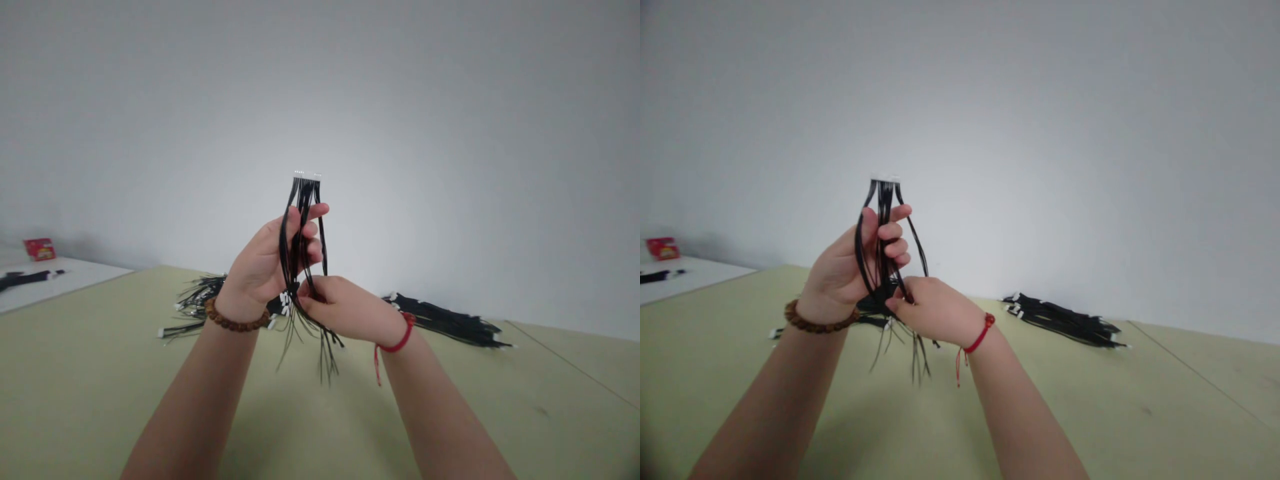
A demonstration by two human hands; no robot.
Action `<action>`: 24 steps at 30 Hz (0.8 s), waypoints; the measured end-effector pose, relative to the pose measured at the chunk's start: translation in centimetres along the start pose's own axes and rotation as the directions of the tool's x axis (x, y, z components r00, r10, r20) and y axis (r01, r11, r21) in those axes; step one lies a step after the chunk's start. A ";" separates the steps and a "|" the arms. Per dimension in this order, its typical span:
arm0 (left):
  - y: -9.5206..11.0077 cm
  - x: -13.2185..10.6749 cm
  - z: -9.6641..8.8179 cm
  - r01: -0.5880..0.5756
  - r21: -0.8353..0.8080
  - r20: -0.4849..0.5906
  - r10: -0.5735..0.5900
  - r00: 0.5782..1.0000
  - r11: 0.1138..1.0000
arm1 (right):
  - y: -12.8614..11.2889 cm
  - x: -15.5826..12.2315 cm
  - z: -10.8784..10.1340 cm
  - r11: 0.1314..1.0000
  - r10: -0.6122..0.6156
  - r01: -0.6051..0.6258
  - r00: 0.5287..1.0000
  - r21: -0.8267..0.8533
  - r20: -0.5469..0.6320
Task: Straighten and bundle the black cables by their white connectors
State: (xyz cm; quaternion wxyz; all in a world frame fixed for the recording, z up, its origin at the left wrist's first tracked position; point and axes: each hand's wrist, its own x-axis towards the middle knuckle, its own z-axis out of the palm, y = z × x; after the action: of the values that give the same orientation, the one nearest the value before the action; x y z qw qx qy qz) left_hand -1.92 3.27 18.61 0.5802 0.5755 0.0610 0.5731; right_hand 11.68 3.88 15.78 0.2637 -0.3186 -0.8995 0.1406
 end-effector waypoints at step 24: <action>2.8 0.0 -5.4 -0.140 0.937 -0.113 0.656 0.746 0.321 | 3.9 -5.8 -6.6 0.865 -0.244 0.308 0.948 0.397 -0.205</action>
State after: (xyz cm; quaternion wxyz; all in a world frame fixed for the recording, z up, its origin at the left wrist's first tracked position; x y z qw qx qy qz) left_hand -7.50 5.56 18.87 -0.0140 0.6235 0.3422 0.7028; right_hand 21.22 3.65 17.31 0.4101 -0.1309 -0.8615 0.2691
